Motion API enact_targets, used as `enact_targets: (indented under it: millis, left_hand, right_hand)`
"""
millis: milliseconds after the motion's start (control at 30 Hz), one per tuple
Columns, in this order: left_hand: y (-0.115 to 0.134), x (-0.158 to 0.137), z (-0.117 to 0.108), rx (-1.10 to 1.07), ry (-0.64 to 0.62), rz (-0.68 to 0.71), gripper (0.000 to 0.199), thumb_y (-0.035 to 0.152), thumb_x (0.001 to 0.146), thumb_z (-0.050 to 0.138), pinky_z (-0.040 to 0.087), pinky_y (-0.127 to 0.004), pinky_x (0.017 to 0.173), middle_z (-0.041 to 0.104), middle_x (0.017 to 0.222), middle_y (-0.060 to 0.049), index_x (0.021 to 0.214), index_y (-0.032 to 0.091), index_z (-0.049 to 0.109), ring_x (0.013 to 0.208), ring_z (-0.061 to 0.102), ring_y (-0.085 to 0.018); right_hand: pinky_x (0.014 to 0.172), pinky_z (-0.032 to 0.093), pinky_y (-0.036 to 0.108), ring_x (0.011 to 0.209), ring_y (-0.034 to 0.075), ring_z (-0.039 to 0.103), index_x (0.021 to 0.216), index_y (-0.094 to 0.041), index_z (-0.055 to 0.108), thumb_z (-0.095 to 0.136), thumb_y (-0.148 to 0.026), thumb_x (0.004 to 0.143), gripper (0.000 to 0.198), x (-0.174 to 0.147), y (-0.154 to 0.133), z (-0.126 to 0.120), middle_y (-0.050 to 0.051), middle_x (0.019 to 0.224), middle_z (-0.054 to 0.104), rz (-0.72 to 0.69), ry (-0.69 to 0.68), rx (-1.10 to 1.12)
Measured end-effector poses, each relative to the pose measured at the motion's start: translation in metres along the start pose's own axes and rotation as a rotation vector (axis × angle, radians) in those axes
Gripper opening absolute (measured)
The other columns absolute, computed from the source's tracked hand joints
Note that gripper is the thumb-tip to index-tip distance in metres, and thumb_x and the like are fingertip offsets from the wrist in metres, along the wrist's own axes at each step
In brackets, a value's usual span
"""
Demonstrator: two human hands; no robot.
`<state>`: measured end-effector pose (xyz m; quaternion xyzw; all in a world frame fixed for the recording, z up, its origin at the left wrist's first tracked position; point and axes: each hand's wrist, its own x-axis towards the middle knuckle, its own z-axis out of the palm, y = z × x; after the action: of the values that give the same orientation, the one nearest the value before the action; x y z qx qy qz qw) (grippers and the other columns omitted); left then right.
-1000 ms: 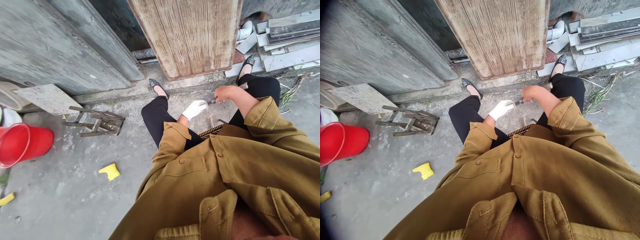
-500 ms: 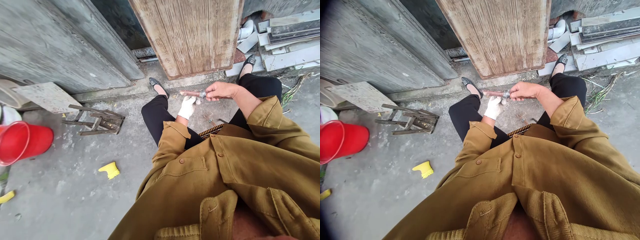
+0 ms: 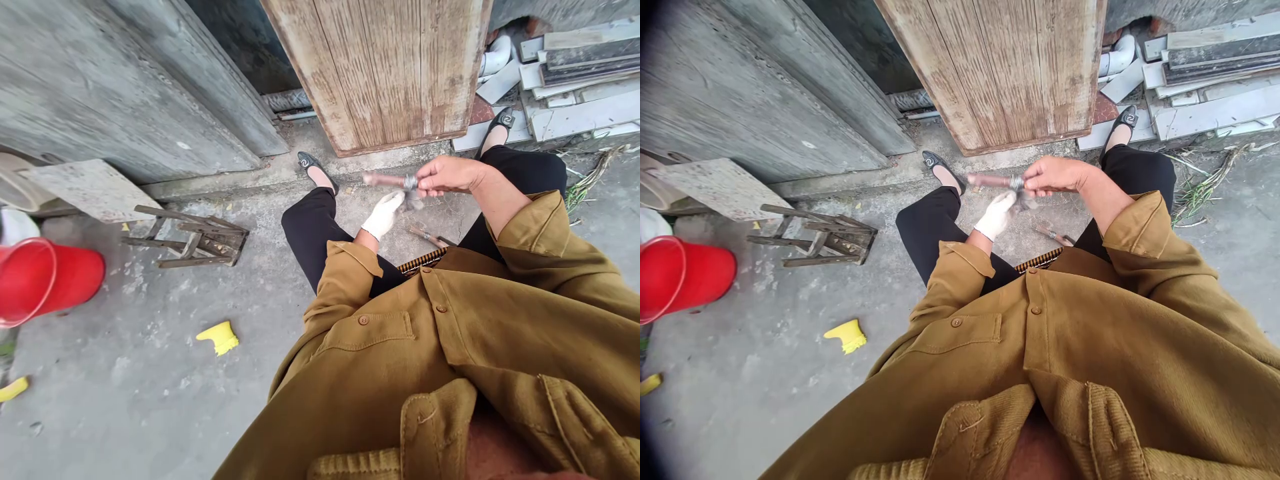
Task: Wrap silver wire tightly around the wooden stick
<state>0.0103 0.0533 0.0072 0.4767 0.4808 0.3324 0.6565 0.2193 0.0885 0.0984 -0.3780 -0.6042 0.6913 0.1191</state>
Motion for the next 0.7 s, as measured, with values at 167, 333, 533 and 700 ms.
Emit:
enact_targets:
  millis: [167,333,533,700]
  left_hand:
    - [-0.011,0.0,0.002,-0.115,-0.073,0.188,0.037,0.051,0.092,0.058,0.05,-0.024,0.066,0.064,0.075,-0.002,0.101,0.017,0.067,0.063,0.059,-0.01]
    - [-0.006,0.0,-0.006,0.054,-0.161,0.166,0.025,0.038,0.09,0.058,0.038,-0.02,0.049,0.057,0.064,0.0,0.092,0.015,0.068,0.05,0.048,-0.008]
    - [-0.007,-0.001,-0.001,0.552,-0.316,0.12,0.016,0.025,0.08,0.057,0.038,-0.025,0.055,0.06,0.06,-0.002,0.07,0.016,0.066,0.056,0.051,-0.013]
    - [-0.008,-0.007,0.015,0.589,-0.487,0.098,0.005,0.022,0.067,0.066,0.045,-0.027,0.063,0.066,0.067,-0.001,0.068,0.019,0.069,0.065,0.058,-0.017]
  right_hand:
    - [0.045,0.035,0.022,0.052,0.009,0.046,0.07,-0.017,0.059,0.073,-0.044,0.083,0.033,0.01,0.013,-0.009,0.003,0.064,0.059,-0.028,0.397,0.103]
    - [0.055,0.04,0.026,0.06,0.014,0.053,0.071,-0.016,0.061,0.07,-0.034,0.085,0.024,0.027,0.02,-0.002,0.004,0.062,0.058,0.109,0.506,-0.451]
    - [0.061,0.04,0.032,0.064,0.02,0.059,0.061,-0.015,0.064,0.075,-0.02,0.076,0.019,0.032,0.02,0.026,0.01,0.061,0.06,0.43,0.113,-1.098]
    - [0.052,0.036,0.024,0.049,0.01,0.049,0.067,-0.015,0.07,0.081,-0.033,0.072,0.021,0.025,0.034,0.017,-0.001,0.053,0.058,0.541,-0.607,-0.761]
